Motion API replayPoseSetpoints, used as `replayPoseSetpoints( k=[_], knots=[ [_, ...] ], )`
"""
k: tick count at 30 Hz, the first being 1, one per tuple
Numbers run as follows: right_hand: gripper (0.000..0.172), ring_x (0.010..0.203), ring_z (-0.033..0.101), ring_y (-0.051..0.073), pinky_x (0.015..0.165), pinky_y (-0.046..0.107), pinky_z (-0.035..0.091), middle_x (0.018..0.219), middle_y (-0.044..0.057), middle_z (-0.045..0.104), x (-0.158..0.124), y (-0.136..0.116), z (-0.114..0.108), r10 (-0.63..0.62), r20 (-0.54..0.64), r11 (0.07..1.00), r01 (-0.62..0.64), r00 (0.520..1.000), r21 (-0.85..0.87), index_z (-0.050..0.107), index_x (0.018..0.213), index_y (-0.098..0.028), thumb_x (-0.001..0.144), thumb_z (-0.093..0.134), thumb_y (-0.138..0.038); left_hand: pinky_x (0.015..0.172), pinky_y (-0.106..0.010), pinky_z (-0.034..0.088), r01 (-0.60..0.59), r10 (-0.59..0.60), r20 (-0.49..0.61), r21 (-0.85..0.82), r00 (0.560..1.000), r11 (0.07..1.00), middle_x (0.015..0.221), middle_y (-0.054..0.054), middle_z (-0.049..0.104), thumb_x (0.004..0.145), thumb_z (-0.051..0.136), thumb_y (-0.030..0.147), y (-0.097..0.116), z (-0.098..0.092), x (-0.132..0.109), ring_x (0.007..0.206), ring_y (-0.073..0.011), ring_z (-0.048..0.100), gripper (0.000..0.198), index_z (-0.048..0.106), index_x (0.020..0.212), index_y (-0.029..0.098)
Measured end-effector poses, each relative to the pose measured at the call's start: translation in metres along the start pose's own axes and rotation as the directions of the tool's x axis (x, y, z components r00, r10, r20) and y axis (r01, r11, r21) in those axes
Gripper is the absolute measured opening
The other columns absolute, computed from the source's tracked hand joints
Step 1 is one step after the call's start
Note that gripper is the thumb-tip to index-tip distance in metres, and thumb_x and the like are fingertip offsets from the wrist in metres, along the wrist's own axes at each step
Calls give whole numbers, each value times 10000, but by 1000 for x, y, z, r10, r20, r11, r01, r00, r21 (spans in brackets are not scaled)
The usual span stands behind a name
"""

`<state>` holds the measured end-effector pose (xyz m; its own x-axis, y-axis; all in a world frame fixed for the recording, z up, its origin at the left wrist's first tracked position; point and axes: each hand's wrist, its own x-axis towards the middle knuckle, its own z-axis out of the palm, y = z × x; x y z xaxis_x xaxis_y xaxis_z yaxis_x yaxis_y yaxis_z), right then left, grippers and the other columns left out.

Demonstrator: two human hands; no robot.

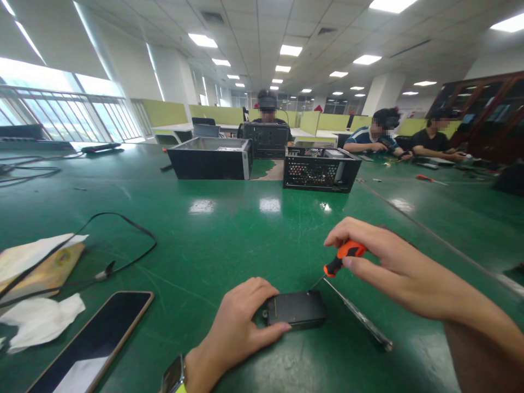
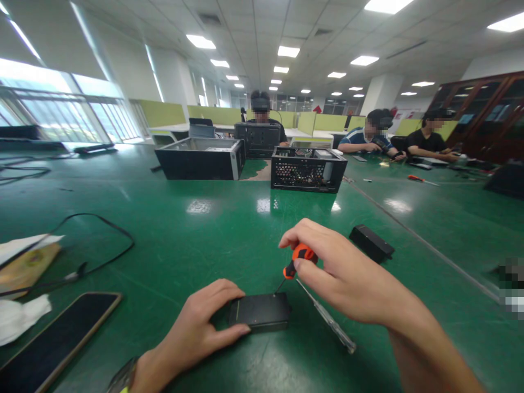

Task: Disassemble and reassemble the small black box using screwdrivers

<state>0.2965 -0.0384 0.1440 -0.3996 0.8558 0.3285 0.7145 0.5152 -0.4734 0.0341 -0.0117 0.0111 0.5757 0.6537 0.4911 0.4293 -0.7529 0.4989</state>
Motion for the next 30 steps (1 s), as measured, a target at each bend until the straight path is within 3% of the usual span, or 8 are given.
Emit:
replayPoseSetpoints(
  k=[6,23,27,30],
  knots=[
    [190,850,623,225,741,338,496,947,50,675,1,5,-2,50,-21,999,-49,999,20,643,987,-262,871,496,-299,706,-348,539,9,-9,7,-10,1000,1000,910,-76,685,761,775,343,1,0,0,812,-236,660,311,653,980,159],
    [161,862,585,165,760,297,469,971,23,632,2,8,-5,83,48,996,-81,995,-38,579,1016,-223,934,442,-239,712,-344,542,-2,2,6,1,1000,1000,917,-78,691,765,768,362,-1,1,-1,818,-235,665,315,653,983,166],
    [143,862,598,154,759,277,471,973,10,647,2,8,-4,73,27,996,-72,997,-46,594,1009,-231,916,485,-236,720,-344,543,-3,3,7,-10,1000,1000,918,-78,690,772,762,366,-2,1,-1,820,-232,664,313,654,987,166],
    [185,777,615,139,704,250,466,906,-11,675,3,8,-2,59,-68,995,-64,996,-77,619,1039,-240,878,614,-331,718,-335,544,-2,2,9,-11,1000,1000,923,-75,689,773,759,369,-1,1,-1,818,-226,664,314,656,988,165]
  ],
)
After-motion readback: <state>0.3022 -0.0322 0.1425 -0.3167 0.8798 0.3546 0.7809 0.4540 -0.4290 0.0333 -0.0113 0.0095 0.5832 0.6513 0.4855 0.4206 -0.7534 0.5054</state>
